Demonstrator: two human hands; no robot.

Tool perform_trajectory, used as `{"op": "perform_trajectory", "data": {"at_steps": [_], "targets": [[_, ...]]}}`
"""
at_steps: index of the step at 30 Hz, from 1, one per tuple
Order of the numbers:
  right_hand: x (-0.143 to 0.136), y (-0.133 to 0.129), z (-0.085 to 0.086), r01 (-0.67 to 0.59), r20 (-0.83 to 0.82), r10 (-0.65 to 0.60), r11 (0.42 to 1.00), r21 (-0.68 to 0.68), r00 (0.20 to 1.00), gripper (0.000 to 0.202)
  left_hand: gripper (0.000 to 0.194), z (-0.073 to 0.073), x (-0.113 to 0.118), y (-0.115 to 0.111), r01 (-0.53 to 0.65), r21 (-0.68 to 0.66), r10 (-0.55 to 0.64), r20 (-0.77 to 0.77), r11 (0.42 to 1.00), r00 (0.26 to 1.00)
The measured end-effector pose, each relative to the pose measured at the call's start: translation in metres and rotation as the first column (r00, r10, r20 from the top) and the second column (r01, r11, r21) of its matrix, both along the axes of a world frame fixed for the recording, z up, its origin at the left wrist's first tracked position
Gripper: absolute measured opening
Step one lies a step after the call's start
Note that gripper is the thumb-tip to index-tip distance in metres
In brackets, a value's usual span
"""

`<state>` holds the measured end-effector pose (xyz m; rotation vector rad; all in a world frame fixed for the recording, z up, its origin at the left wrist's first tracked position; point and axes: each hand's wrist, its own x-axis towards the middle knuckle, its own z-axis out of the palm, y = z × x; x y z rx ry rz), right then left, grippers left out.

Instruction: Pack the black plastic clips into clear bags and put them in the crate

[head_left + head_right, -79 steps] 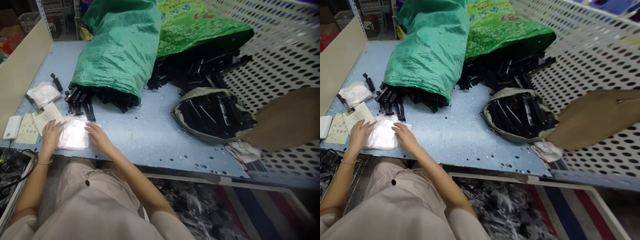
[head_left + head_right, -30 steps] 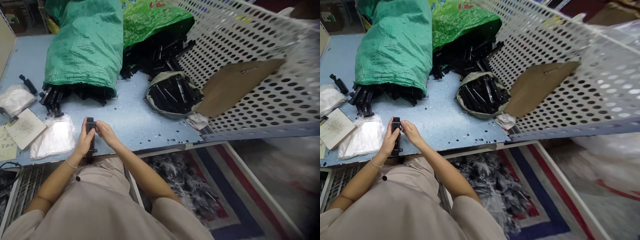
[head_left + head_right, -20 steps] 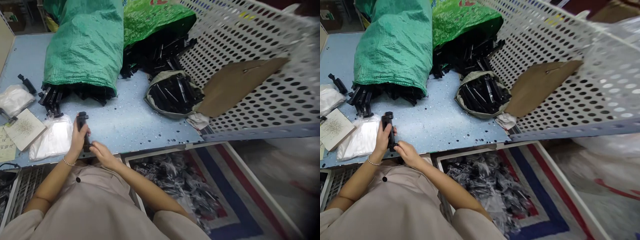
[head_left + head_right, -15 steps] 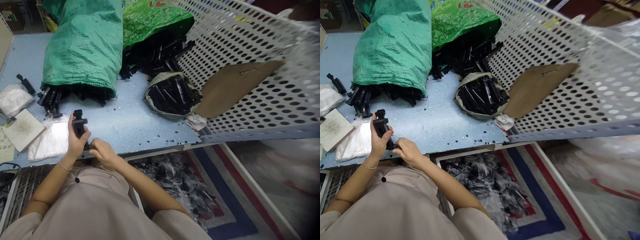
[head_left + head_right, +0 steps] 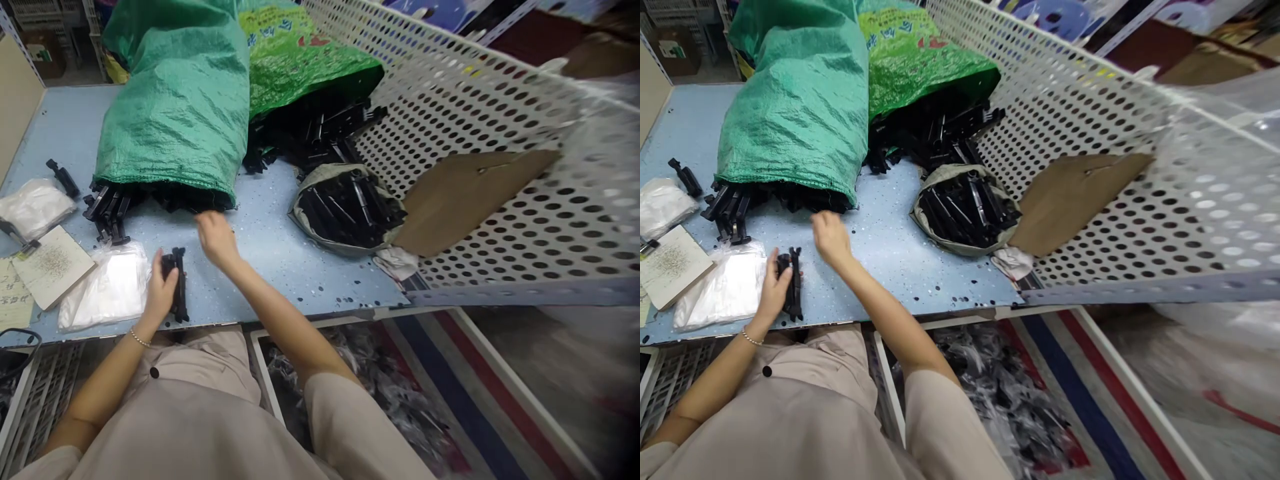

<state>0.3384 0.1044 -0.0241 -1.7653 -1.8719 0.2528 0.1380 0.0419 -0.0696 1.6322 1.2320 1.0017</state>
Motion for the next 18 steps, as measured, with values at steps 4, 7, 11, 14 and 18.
{"op": "perform_trajectory", "data": {"at_steps": [4,7,11,14,18], "targets": [[0.042,0.065,0.001,0.225,0.404,-0.256,0.967,0.124,0.878,0.041,0.046,-0.021,0.02,0.004,0.066,0.016,-0.063,-0.117,0.998,0.991],[0.05,0.06,-0.007,0.155,0.516,-0.182,0.983,0.097,0.837,0.039,0.045,-0.023,0.019,0.007,0.083,0.086,-0.068,-0.168,0.993,0.983],[0.044,0.038,-0.014,0.173,0.535,-0.199,0.98,0.1,0.821,0.046,0.041,-0.016,0.016,0.014,0.089,0.132,-0.062,-0.193,0.987,0.979],[0.042,0.04,-0.011,0.18,0.551,-0.178,0.982,0.051,0.815,0.058,0.04,-0.01,0.019,0.015,0.098,0.12,-0.074,-0.191,0.988,0.979],[0.047,0.052,-0.001,0.174,0.541,-0.13,0.984,-0.03,0.831,0.049,0.038,-0.004,0.015,0.014,0.082,0.103,-0.066,-0.149,0.991,0.987]]}}
